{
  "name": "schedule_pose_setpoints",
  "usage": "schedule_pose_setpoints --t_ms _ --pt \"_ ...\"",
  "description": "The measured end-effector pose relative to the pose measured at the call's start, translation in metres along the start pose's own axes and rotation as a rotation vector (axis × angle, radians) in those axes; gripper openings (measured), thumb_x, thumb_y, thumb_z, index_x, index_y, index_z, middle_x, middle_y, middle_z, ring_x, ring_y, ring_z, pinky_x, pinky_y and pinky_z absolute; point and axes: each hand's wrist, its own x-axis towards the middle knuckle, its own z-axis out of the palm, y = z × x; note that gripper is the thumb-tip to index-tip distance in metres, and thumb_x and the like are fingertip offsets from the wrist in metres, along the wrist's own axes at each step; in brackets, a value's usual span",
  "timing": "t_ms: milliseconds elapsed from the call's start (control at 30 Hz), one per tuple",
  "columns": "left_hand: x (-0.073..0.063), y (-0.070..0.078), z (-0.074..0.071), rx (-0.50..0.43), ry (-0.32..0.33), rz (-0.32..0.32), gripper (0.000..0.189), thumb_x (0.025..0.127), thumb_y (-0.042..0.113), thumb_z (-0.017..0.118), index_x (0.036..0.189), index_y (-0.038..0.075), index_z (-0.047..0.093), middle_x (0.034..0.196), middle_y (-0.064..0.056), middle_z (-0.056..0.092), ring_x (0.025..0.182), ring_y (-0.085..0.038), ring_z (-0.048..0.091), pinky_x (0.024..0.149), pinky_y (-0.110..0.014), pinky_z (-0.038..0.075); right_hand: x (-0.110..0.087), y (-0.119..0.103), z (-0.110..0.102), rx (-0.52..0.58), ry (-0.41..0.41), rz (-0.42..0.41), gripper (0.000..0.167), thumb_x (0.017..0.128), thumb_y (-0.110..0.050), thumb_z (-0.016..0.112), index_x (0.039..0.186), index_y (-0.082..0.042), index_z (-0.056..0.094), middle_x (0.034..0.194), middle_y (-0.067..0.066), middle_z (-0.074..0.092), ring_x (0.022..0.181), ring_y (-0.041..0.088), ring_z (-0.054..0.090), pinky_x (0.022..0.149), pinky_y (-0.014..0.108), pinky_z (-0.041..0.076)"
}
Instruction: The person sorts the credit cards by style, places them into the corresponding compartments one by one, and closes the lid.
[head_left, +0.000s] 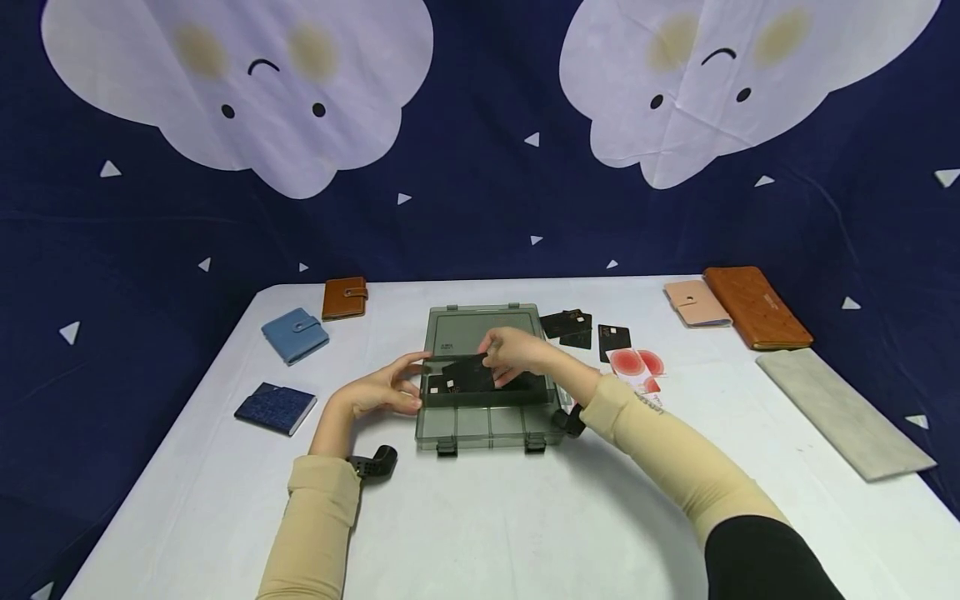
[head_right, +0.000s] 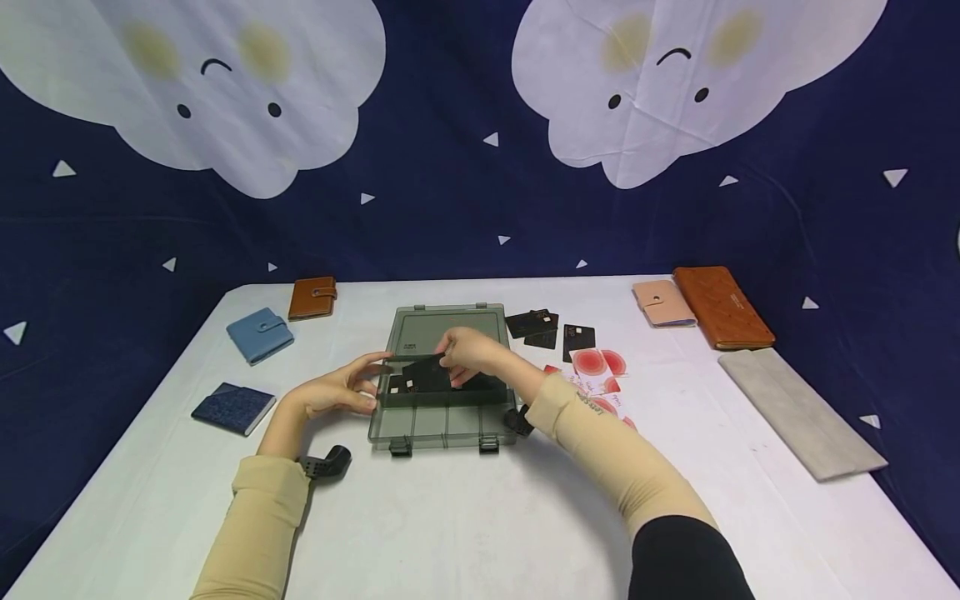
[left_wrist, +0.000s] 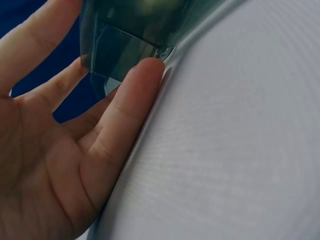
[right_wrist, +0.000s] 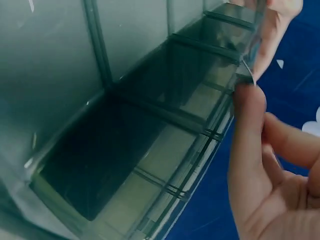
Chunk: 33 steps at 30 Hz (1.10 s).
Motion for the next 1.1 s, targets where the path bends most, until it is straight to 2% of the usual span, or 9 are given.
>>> schedule_pose_setpoints --t_ms 167,300,467,700,800,933,1000,1100 --pt "0.0 0.001 0.0 0.005 -0.008 0.011 0.093 0.077 -0.003 0.07 0.149 0.016 0.014 0.147 -0.021 0.012 0.093 -0.016 0.051 0.077 -0.032 0.051 0.001 0.0 0.004 -0.138 0.036 -0.05 0.02 0.089 -0.001 0.058 0.108 0.0 0.055 0.088 0.016 0.062 0.06 0.021 0.063 0.065 0.039 0.055" --pt "0.0 0.0 -0.001 -0.004 -0.017 0.014 0.093 0.077 -0.003 0.069 0.149 0.015 0.013 0.147 -0.022 0.011 0.093 -0.016 0.052 0.077 -0.032 0.051 0.002 0.0 0.004 -0.16 -0.039 -0.019 0.028 0.091 -0.004 0.056 0.118 -0.005 0.053 0.089 0.014 0.063 0.068 0.022 0.063 0.063 0.035 0.054" --pt "0.0 0.001 0.0 -0.015 -0.013 0.01 0.093 0.077 -0.004 0.069 0.149 0.015 0.014 0.147 -0.021 0.013 0.092 -0.016 0.054 0.078 -0.033 0.05 0.004 0.002 0.0 -0.162 -0.149 0.022 0.038 0.093 -0.007 0.053 0.13 -0.009 0.047 0.103 0.012 0.063 0.085 0.023 0.061 0.068 0.035 0.052" --pt "0.001 0.0 -0.001 -0.01 -0.003 -0.004 0.092 0.077 -0.005 0.069 0.149 0.017 0.016 0.148 -0.019 0.013 0.093 -0.016 0.054 0.078 -0.032 0.05 0.005 0.002 -0.001 -0.193 -0.197 0.046 0.046 0.093 -0.011 0.052 0.138 -0.012 0.041 0.112 0.012 0.061 0.094 0.023 0.06 0.074 0.037 0.051" --pt "0.001 0.0 -0.001 -0.003 -0.003 -0.005 0.092 0.077 -0.004 0.069 0.149 0.017 0.015 0.148 -0.02 0.012 0.093 -0.016 0.054 0.078 -0.033 0.05 0.005 0.001 -0.002 -0.202 -0.199 0.056 0.046 0.093 -0.011 0.053 0.138 -0.013 0.042 0.113 0.01 0.061 0.094 0.022 0.06 0.075 0.038 0.051" --pt "0.001 -0.001 -0.001 -0.002 -0.006 -0.004 0.092 0.078 -0.004 0.069 0.149 0.017 0.015 0.149 -0.02 0.01 0.093 -0.016 0.053 0.078 -0.033 0.051 0.0 0.0 -0.008 -0.189 -0.188 0.028 0.044 0.093 -0.012 0.053 0.136 -0.01 0.044 0.113 0.012 0.061 0.094 0.026 0.06 0.078 0.041 0.049" --pt "0.001 -0.001 -0.001 -0.003 -0.004 -0.009 0.092 0.077 -0.004 0.069 0.149 0.017 0.015 0.149 -0.02 0.01 0.093 -0.016 0.053 0.077 -0.033 0.051 -0.003 0.001 -0.017 -0.156 -0.154 -0.008 0.043 0.093 -0.012 0.052 0.135 -0.008 0.044 0.113 0.014 0.06 0.095 0.03 0.059 0.078 0.045 0.048" --pt "0.001 -0.001 -0.001 -0.003 -0.005 -0.006 0.092 0.077 -0.005 0.069 0.149 0.017 0.015 0.149 -0.019 0.01 0.092 -0.016 0.054 0.077 -0.032 0.051 -0.01 0.003 -0.035 -0.106 -0.054 -0.059 0.04 0.095 -0.011 0.049 0.133 -0.003 0.045 0.113 0.018 0.059 0.093 0.033 0.057 0.076 0.046 0.046"
